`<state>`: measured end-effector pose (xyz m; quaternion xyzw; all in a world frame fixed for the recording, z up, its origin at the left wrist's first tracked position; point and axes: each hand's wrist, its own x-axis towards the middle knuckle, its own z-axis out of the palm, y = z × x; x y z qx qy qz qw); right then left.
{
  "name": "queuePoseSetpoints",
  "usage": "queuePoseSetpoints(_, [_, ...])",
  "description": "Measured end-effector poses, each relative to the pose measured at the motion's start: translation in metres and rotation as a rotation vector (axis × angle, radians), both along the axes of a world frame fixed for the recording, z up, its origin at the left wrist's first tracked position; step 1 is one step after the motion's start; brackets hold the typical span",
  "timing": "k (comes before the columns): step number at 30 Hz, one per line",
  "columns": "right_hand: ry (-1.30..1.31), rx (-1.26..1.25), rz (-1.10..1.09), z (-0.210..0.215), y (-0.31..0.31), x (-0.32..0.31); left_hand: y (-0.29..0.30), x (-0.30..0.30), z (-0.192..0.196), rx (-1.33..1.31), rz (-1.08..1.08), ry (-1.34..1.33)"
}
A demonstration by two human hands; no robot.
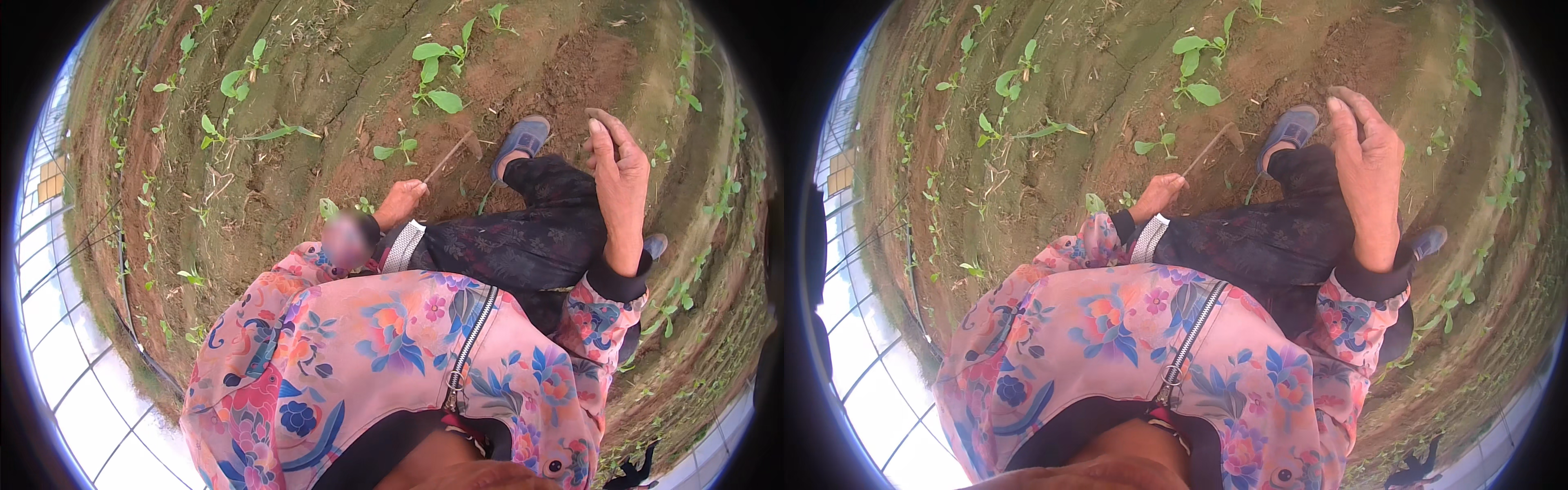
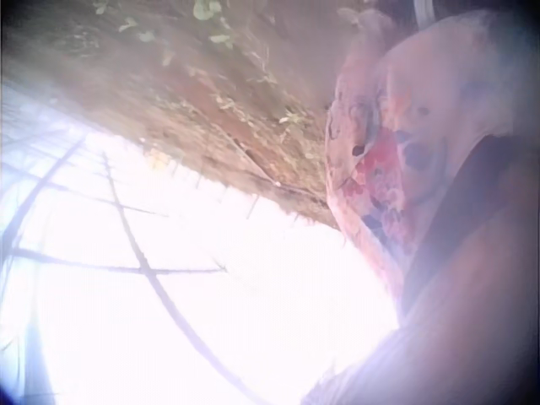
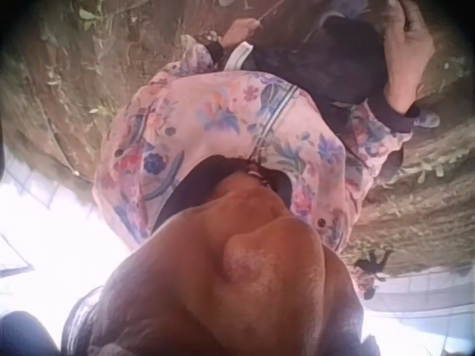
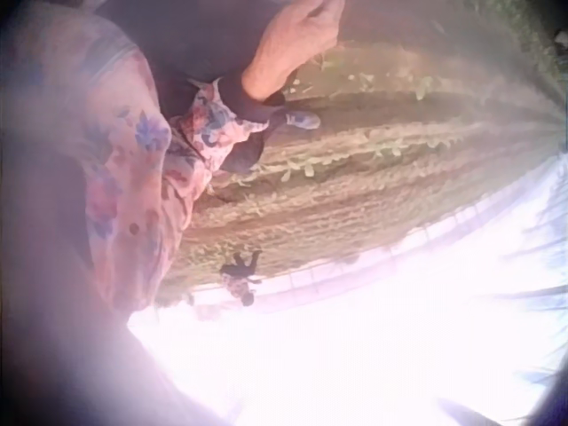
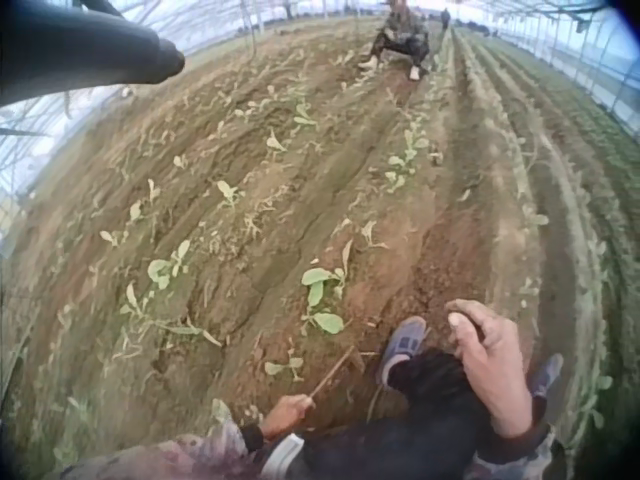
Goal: The person uses a small hand hoe to loosen soil and remove weeds between rows of young plants in a greenhouse. They repeatedly scrape the ground, pull out weeds by hand, and toss them aside while moving along the planting rows.
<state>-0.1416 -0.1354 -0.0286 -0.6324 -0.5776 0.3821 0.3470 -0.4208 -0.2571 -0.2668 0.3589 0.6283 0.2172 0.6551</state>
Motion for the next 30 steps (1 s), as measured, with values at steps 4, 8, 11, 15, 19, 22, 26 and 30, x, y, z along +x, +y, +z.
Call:
queuePoseSetpoints(4, [-0.026, 0.076, 0.038, 0.006, 0.001, -0.006, 0.04, 0.009, -0.024, 0.221, -0.062, 0.106])
queuePoseSetpoints(8, [-0.052, 0.106, 0.043, 0.002, 0.0, -0.007, 0.096, 0.034, -0.028, 0.455, -0.104, 0.284])
queuePoseSetpoints(11, [-0.049, 0.091, 0.02, 0.0, 0.0, 0.0, 0.077, 0.019, -0.048, 0.532, -0.242, 0.385])
queuePoseSetpoints(15, [-0.089, 0.142, 0.001, 0.005, 0.003, 0.006, 0.026, 0.002, -0.02, 0.396, -0.239, 0.411])
queuePoseSetpoints(19, [-0.184, 0.229, 0.029, 0.002, 0.001, 0.008, 0.038, 0.02, 0.017, 0.446, -0.26, 0.52])
queuePoseSetpoints(22, [-0.059, 0.233, -0.043, 0.005, 0.002, 0.01, 0.074, 0.039, 0.026, 0.669, -0.189, 0.447])
queuePoseSetpoints(26, [0.232, 0.056, -0.11, 0.011, 0.019, 0.041, 0.143, 0.09, 0.084, 0.215, 0.056, -0.276])
queuePoseSetpoints(30, [0.093, -0.033, -0.048, -0.043, 0.044, 0.091, 0.204, 0.142, 0.115, 0.286, 0.057, -0.682])
